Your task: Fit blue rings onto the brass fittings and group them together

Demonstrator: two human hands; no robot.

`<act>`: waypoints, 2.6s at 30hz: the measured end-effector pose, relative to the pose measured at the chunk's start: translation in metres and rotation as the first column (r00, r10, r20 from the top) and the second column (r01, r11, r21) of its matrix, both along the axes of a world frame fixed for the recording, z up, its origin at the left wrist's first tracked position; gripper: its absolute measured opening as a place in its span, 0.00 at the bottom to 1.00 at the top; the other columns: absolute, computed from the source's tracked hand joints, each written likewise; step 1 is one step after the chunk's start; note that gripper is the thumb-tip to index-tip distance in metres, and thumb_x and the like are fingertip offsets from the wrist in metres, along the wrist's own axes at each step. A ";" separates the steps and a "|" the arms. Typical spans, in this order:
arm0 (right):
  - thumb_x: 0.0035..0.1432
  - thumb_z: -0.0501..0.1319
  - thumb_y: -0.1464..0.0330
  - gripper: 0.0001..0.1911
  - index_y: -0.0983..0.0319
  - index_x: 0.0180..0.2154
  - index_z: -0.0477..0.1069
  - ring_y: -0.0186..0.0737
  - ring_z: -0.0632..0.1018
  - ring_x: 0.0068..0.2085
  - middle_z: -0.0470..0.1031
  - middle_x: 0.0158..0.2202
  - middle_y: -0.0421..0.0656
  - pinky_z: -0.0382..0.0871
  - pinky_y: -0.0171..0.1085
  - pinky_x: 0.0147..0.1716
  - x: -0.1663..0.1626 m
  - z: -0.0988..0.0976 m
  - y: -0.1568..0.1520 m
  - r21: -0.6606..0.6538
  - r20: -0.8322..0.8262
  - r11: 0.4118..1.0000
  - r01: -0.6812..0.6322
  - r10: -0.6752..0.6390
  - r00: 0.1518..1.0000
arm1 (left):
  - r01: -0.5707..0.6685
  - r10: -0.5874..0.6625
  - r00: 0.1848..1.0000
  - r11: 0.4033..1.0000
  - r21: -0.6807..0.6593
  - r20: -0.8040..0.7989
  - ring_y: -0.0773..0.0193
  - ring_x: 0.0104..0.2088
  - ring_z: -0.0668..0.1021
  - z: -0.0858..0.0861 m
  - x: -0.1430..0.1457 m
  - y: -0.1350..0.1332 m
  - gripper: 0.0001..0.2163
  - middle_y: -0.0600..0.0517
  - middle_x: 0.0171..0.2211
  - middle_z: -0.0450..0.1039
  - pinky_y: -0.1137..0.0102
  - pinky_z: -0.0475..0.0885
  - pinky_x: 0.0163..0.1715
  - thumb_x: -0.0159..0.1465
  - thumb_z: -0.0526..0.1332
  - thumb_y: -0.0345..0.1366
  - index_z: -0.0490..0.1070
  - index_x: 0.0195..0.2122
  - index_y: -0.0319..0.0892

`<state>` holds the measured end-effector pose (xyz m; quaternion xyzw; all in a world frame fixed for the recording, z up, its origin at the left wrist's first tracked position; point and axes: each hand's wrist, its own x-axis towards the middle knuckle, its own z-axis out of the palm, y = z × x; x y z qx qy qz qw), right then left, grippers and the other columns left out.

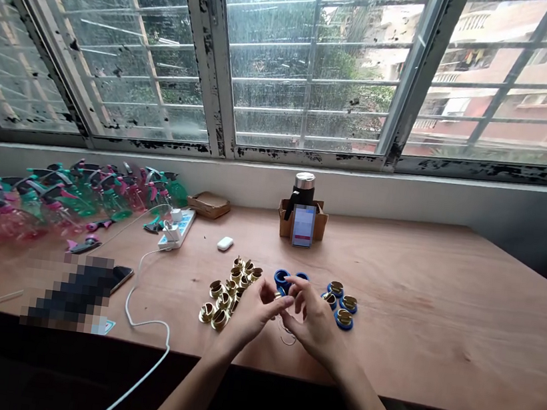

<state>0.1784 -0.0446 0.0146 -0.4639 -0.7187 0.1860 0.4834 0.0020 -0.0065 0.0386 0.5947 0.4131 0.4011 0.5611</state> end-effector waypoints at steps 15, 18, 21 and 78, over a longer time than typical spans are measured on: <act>0.60 0.67 0.50 0.26 0.60 0.52 0.82 0.47 0.82 0.36 0.83 0.44 0.51 0.75 0.43 0.37 0.112 -0.006 0.024 -0.113 -0.044 0.801 0.588 -0.595 0.802 | 0.064 0.181 0.857 0.892 0.448 -0.483 0.51 0.49 0.79 0.011 -0.023 0.008 0.13 0.47 0.44 0.81 0.59 0.70 0.52 0.67 0.69 0.42 0.78 0.51 0.46; 0.56 0.68 0.47 0.26 0.58 0.47 0.85 0.51 0.83 0.37 0.85 0.43 0.51 0.74 0.45 0.38 0.139 -0.021 0.028 -0.234 0.047 0.697 0.678 -0.688 0.724 | 0.183 0.198 0.736 0.863 0.471 -0.647 0.47 0.52 0.75 0.004 -0.025 0.009 0.15 0.46 0.48 0.81 0.55 0.68 0.54 0.64 0.70 0.37 0.80 0.53 0.47; 0.56 0.66 0.49 0.25 0.59 0.45 0.85 0.54 0.86 0.39 0.87 0.40 0.51 0.75 0.44 0.38 0.149 -0.034 0.031 -0.349 0.057 0.724 0.595 -0.617 0.785 | 0.239 0.218 0.667 0.844 0.481 -0.713 0.45 0.53 0.73 -0.002 -0.022 0.008 0.16 0.46 0.51 0.80 0.54 0.67 0.55 0.64 0.70 0.34 0.81 0.54 0.48; 0.70 0.66 0.66 0.04 0.56 0.46 0.80 0.50 0.82 0.52 0.82 0.46 0.46 0.74 0.52 0.59 -0.006 -0.028 0.007 0.068 -0.371 0.997 -0.025 0.049 0.927 | 0.028 -0.020 0.995 0.996 -0.079 0.102 0.63 0.35 0.80 0.008 -0.022 0.013 0.25 0.49 0.32 0.79 0.69 0.73 0.36 0.51 0.81 0.48 0.75 0.41 0.38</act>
